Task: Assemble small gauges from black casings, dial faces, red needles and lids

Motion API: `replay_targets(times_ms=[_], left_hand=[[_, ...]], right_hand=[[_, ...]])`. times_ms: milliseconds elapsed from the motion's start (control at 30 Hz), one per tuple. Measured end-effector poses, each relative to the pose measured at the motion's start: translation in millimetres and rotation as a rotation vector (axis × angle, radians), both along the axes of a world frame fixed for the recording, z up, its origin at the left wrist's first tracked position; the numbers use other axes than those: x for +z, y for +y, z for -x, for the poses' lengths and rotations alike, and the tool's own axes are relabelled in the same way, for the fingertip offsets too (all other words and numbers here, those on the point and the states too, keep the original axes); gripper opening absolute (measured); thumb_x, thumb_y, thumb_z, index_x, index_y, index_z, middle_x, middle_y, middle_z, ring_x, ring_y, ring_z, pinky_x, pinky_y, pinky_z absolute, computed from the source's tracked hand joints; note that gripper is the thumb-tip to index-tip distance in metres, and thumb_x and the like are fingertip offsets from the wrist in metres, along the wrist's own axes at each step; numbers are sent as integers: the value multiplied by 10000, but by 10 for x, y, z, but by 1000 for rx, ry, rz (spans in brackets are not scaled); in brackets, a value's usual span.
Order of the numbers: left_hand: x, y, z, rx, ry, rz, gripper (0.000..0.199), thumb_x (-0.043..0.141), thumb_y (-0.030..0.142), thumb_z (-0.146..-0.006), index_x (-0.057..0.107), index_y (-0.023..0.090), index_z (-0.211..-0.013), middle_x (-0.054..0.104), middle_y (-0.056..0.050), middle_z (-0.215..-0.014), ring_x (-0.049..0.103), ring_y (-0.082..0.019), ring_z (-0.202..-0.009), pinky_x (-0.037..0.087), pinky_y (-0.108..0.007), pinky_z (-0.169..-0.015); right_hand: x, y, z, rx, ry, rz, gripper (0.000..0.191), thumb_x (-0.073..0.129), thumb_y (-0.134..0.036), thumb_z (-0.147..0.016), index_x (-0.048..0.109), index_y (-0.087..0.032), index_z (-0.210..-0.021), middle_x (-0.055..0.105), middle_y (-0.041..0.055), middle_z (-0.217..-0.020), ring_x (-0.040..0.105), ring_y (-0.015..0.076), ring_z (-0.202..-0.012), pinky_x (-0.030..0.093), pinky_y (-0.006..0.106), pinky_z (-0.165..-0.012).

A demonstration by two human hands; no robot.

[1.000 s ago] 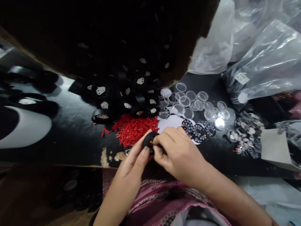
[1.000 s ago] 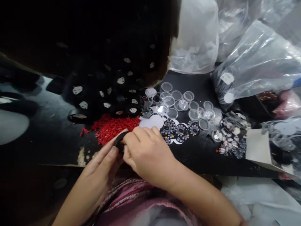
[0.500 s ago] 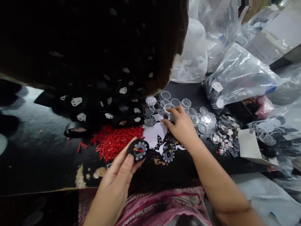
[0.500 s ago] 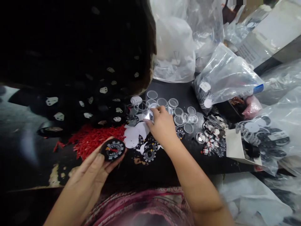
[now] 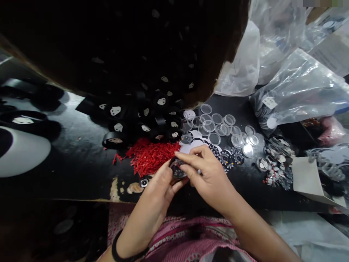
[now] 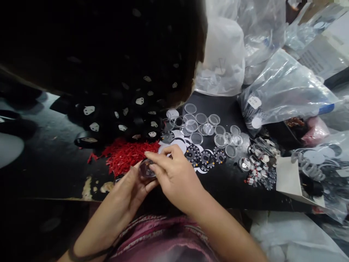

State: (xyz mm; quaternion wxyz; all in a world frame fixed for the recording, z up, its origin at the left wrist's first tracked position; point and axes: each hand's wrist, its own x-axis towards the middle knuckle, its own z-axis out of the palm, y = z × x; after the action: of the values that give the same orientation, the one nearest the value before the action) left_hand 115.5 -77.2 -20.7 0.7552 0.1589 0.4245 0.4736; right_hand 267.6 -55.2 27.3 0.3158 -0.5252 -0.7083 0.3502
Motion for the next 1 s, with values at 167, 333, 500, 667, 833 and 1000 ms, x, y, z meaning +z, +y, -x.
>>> replay_targets(times_ms=[167, 333, 500, 667, 833, 1000], left_hand=[[-71, -103, 42, -59, 327, -207, 394, 712, 396, -848, 681, 295, -1228, 680, -37, -1313, 628, -239, -1216, 516, -339, -1020], [3, -179, 10, -140, 545, -389, 356, 669, 360, -876, 685, 298, -1226, 690, -20, -1304, 675, -213, -1146, 551, -284, -950], [-19, -210, 142, -160, 659, -386, 367, 671, 415, -854, 699, 308, -1204, 701, -6, -1284, 665, -238, -1162, 524, -325, -1001], [-167, -706, 1074, -199, 978, -200, 383, 632, 472, -855, 684, 364, -1219, 690, 3, -1296, 603, -323, -1239, 475, -472, -1059], [-45, -616, 1551, 42, 1543, -332, 423, 562, 458, -906, 603, 314, -1302, 577, -42, -1412, 463, -334, -1347, 272, -529, -1176], [29, 443, 1276, 36, 1492, -522, 476, 594, 413, -901, 590, 180, -1316, 556, -76, -1390, 533, -323, -1265, 315, -442, -1153]], right_hand=[[5, -55, 111, 10, -66, -7, 231, 508, -287, -999, 687, -197, -1112, 612, 69, -1100, 607, 140, -890, 489, 292, -836], [-46, -12, 203, -118, -242, -177, 435, 306, -363, -1053, 498, -199, -699, 520, -10, -639, 487, 139, -620, 357, 292, -672], [-143, -14, 310, -66, -222, -199, 460, 256, -348, -1061, 465, -203, -679, 534, -11, -630, 474, 131, -604, 324, 291, -682], [-117, -3, 229, 139, -54, 83, 317, 430, -395, -1033, 617, -206, -861, 687, -23, -822, 610, 126, -765, 361, 262, -739], [-86, -30, 359, 209, -83, 130, 201, 508, -296, -1004, 642, -196, -892, 709, 4, -892, 626, 157, -837, 384, 290, -779], [-113, -97, 418, 402, -258, 78, 171, 554, -270, -979, 660, -176, -883, 699, 29, -890, 630, 190, -884, 430, 330, -841]])
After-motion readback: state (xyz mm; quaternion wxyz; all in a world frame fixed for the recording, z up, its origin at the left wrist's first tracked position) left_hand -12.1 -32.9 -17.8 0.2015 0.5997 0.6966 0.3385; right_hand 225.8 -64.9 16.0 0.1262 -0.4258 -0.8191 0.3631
